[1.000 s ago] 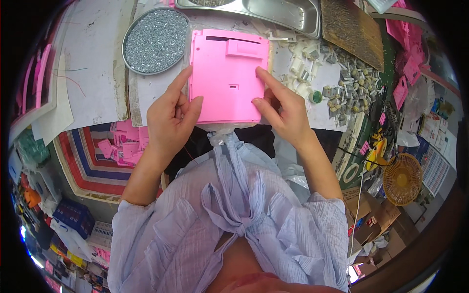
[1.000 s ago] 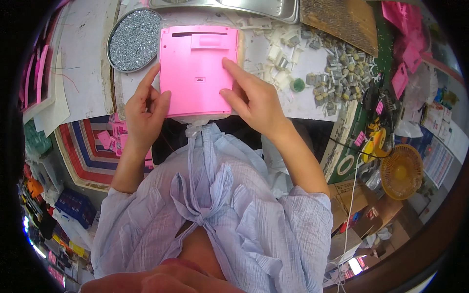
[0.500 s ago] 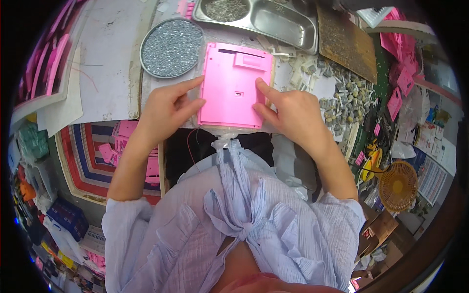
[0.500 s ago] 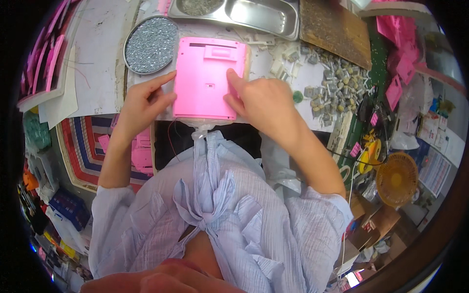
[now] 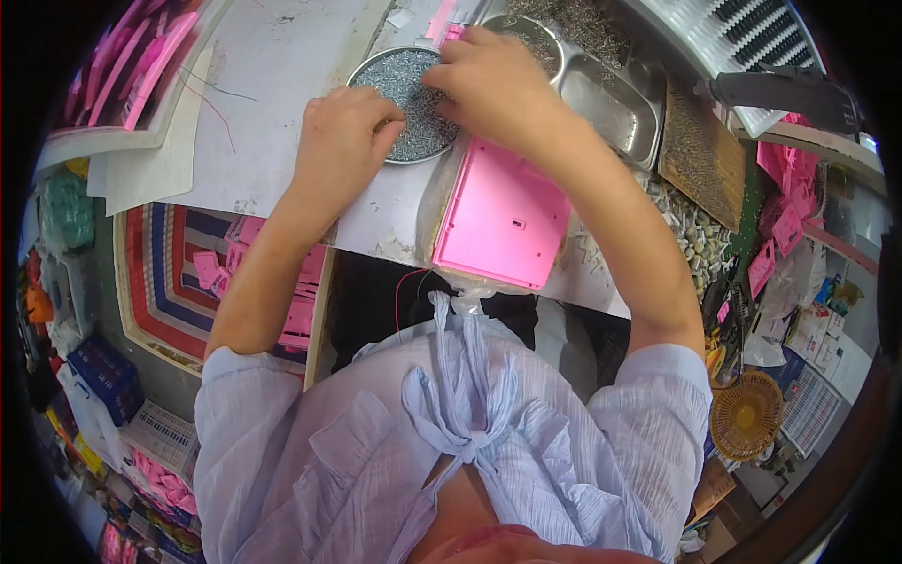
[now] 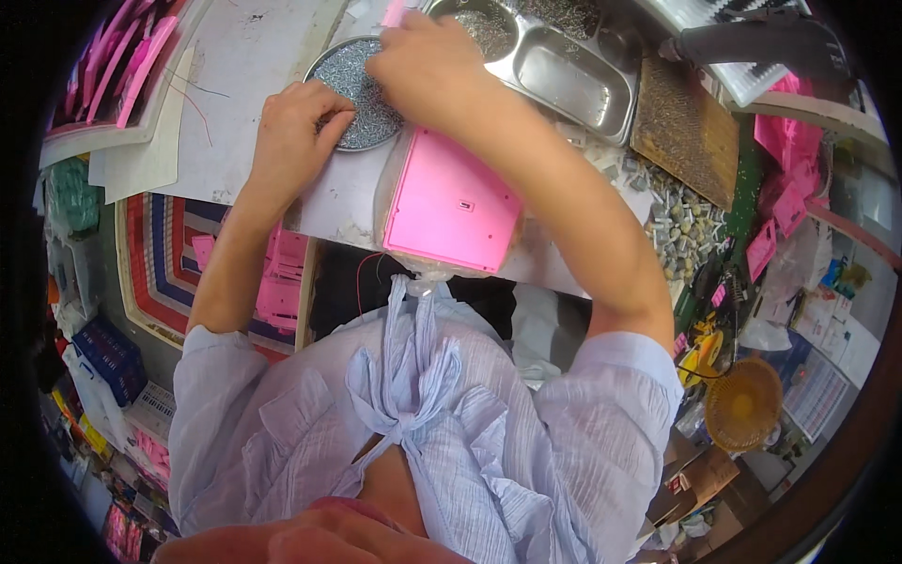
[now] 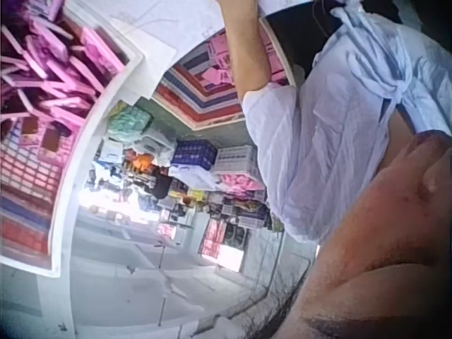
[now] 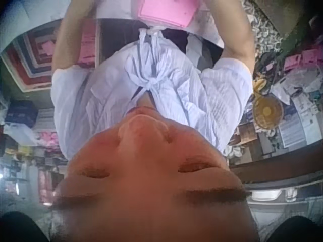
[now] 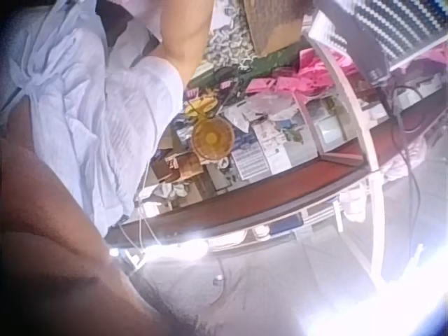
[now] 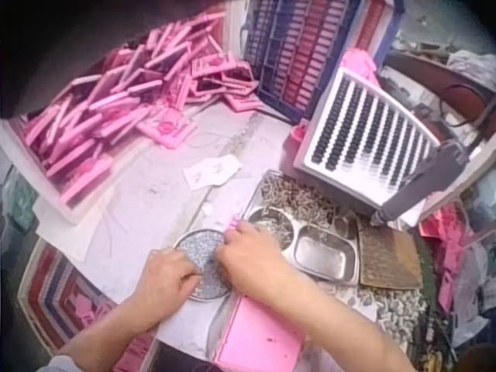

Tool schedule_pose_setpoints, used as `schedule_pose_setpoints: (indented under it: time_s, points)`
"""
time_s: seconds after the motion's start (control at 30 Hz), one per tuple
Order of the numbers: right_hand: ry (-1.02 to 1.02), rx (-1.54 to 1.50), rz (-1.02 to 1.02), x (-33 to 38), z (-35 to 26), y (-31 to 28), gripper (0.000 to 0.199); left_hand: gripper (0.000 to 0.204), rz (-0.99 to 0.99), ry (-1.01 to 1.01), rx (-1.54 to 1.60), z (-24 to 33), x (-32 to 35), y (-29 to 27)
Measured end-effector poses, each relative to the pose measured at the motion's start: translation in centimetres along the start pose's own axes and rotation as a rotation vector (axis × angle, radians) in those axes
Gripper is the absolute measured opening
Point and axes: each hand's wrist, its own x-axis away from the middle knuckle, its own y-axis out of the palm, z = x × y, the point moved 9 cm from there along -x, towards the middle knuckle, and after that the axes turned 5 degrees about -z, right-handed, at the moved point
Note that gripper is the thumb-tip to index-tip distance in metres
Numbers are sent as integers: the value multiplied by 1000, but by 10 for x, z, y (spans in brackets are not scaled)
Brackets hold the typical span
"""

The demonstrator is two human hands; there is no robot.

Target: Assembling internal electronic components into pink plastic toy housings using an electric screwdriver and a soldering iron.

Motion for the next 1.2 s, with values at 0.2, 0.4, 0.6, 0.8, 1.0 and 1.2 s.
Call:
schedule_pose_setpoints:
  time_s: [0.2, 0.4, 0.6, 0.8, 1.0, 1.2]
  points:
    - [-27, 63, -57, -33, -2, 34, 9, 13, -15, -113, 209, -8, 5, -2]
    - [-55, 5, -119, -44, 1, 45, 13, 17, -54, 84, 209, 48, -8, 19]
    - [-2, -321, 117, -41, 22, 9, 17, 16, -73, 189, -28, 70, -17, 30]
    - [274, -631, 253, 23, 63, -24, 18, 12, -73, 383, -334, 93, -25, 37]
    - [550, -830, 241, 145, 89, -22, 18, 19, -192, 391, -255, 94, -26, 32]
    - [479, -650, 337, 175, 75, -7, 11, 19, -180, 42, -253, 14, -33, 3]
